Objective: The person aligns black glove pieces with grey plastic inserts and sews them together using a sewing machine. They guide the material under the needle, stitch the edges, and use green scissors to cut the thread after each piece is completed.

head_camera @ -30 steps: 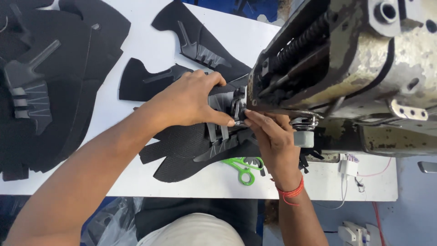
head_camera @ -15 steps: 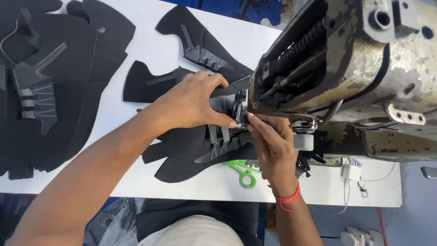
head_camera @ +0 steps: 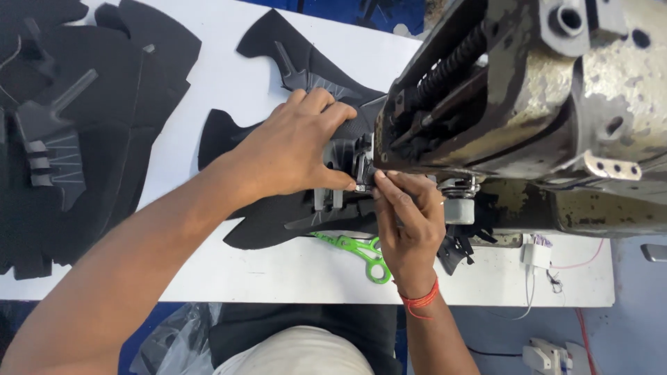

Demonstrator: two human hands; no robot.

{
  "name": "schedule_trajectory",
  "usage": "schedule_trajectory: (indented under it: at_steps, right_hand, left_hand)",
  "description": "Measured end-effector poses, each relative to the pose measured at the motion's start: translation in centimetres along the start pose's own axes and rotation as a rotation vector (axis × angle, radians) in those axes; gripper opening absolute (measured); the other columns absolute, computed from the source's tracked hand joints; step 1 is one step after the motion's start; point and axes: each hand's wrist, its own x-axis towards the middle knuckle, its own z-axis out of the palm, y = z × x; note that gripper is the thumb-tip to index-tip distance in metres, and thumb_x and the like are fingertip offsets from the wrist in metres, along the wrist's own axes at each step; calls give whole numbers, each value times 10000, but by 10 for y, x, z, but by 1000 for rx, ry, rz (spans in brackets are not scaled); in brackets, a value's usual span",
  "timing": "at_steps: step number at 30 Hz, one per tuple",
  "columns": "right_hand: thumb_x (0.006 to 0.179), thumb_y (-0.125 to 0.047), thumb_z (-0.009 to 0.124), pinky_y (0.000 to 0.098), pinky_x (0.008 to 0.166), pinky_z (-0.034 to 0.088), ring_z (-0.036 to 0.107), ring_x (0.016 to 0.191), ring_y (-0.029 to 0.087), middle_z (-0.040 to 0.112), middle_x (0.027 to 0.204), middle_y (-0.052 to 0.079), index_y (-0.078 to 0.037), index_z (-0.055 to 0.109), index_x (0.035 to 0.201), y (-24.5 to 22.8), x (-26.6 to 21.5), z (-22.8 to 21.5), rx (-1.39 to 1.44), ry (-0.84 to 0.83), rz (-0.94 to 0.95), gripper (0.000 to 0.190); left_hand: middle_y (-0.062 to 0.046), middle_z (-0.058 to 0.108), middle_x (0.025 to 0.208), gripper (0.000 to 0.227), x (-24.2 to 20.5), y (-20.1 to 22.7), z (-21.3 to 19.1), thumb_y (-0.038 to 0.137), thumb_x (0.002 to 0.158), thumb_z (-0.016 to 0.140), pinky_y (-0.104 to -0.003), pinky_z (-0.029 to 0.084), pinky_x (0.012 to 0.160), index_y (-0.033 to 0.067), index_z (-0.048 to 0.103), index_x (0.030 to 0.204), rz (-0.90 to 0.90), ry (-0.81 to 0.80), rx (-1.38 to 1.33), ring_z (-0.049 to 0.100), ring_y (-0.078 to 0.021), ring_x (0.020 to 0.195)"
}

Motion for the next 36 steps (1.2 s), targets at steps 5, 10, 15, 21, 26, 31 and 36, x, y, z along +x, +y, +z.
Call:
schedule_trajectory:
  at_steps: [5,10,15,21,26,31,36]
  right_hand:
    - [857,32,786,401,938,503,636,1089,310,672,1160,131,-30,729,1175,-21,5,-8,-143,6,-73,330]
    - [960,-74,696,353,912,565,663,1039,237,689,1130,105,-55,721,1132,-2,-85,22,431,-283,349,175]
    - [967,-334,485,365,823,573,709,947,210,758,1048,108,-119,721,1099,14,-116,56,1204,-643,1164,345]
    - [995,-233,664,330,824,504,646,915,137,709,1004,31,-94,610,1098,75,-107,10,1142,-5,1027,181]
    - [950,-140,704,319,834,484,582,944,207,624,1051,122,33,594,1137,33,-15,-46,99,24,527,277]
    - [971,-63,674,353,897,496,639,1028,252,671,1191,170,-4,609,1208,35,-18,-45,390,16,514,253]
    - [934,27,637,427,944,512,652,1110,296,640,1257,110,-159,659,1360,-2,15,-31,-198,-359,-39,466]
  left_hand:
    - [-125,537,1235,1040,3,-4,3,588,591,935,-480,455,1000,61,531,1390,47,34,41,513,-330,1135]
    - [-145,525,1276,1080,6,-11,3,579,595,931,-462,450,1023,72,485,1438,-28,-71,-97,496,-341,1215]
    - [-211,493,1417,1147,13,-40,16,437,612,1005,-470,440,996,13,402,1490,-109,-66,-432,506,-369,1315]
    - [-145,757,1045,544,-24,-26,34,92,705,849,-391,647,787,-46,671,1200,-612,-145,-1544,751,-237,881]
    - [-90,742,979,350,-54,5,97,17,803,790,-324,598,790,-55,671,1124,-510,351,-1753,718,-167,855]
    - [-34,711,888,242,-56,30,90,23,813,747,-298,576,707,8,662,1039,-535,505,-1655,681,-117,762]
    - [-34,694,872,92,-60,26,106,3,883,727,-282,543,689,-8,688,965,-393,526,-1659,643,-103,745]
